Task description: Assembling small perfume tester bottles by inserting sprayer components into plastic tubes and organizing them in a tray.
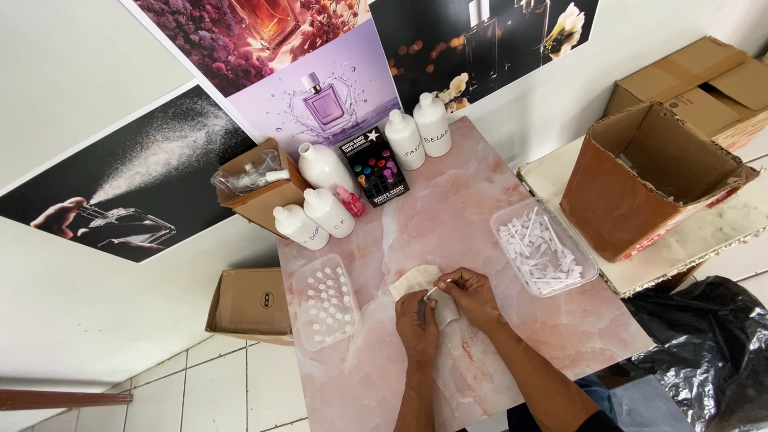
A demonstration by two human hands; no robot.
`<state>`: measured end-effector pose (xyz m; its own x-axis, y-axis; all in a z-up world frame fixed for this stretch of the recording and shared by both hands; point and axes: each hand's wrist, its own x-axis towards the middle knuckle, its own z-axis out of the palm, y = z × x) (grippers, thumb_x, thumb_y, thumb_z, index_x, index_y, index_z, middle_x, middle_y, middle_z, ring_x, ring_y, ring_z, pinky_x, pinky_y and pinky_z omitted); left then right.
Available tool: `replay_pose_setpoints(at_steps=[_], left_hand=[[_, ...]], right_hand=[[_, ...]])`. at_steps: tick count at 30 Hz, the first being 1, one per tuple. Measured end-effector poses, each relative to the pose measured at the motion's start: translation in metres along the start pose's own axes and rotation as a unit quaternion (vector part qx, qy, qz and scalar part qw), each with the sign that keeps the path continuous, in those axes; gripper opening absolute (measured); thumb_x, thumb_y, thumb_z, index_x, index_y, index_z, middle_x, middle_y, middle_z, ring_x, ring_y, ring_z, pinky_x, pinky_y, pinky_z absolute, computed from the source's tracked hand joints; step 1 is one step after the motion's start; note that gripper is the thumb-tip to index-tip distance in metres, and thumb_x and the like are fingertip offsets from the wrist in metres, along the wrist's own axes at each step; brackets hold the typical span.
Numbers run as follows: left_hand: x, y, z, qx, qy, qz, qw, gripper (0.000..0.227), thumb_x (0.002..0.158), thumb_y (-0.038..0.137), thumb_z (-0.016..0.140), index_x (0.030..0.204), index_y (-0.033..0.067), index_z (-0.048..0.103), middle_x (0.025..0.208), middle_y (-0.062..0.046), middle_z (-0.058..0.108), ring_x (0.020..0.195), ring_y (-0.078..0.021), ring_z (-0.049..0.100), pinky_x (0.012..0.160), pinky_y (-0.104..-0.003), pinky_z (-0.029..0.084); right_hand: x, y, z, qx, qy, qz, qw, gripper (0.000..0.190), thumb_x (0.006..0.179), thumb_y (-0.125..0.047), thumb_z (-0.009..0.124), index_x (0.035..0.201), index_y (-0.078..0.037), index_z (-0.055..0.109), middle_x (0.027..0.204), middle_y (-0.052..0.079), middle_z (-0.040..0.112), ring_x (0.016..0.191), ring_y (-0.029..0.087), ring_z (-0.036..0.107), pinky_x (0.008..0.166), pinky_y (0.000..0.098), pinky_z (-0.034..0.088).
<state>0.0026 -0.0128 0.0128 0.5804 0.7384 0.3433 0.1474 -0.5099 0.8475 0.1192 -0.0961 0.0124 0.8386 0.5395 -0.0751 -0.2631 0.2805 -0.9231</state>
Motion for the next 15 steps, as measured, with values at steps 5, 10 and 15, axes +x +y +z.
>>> replay_pose_setpoints(at_steps=[5, 10, 15], left_hand=[[0.0, -0.003, 0.0, 0.024, -0.014, 0.034, 0.999, 0.028, 0.097, 0.03, 0.057, 0.11, 0.0111, 0.074, 0.107, -0.005, 0.074, 0.107, -0.0252, 0.062, 0.094, -0.039, 0.052], [0.001, 0.005, -0.001, 0.025, 0.011, 0.08, 0.996, 0.018, 0.092, 0.015, 0.065, 0.107, 0.0098, 0.075, 0.104, -0.004, 0.072, 0.106, -0.0241, 0.06, 0.094, -0.037, 0.054], [0.002, 0.012, -0.003, 0.034, 0.012, 0.061, 0.997, 0.015, 0.086, 0.006, 0.07, 0.099, 0.0121, 0.076, 0.1, -0.002, 0.07, 0.105, -0.0227, 0.057, 0.09, -0.035, 0.053]], right_hand=[[0.001, 0.003, -0.002, 0.027, -0.008, -0.017, 0.999, 0.005, 0.085, 0.001, 0.078, 0.088, -0.002, 0.077, 0.088, 0.012, 0.08, 0.085, 0.017, 0.074, 0.086, 0.0277, 0.061], [-0.008, 0.009, 0.005, -0.063, -0.046, -0.063, 0.995, 0.005, 0.085, 0.001, 0.079, 0.086, -0.004, 0.077, 0.087, 0.008, 0.079, 0.082, 0.014, 0.072, 0.08, 0.0248, 0.061], [-0.009, 0.002, 0.01, -0.124, -0.044, -0.041, 0.99, 0.006, 0.088, -0.002, 0.076, 0.083, -0.006, 0.075, 0.078, 0.003, 0.075, 0.072, 0.012, 0.068, 0.071, 0.0231, 0.059]])
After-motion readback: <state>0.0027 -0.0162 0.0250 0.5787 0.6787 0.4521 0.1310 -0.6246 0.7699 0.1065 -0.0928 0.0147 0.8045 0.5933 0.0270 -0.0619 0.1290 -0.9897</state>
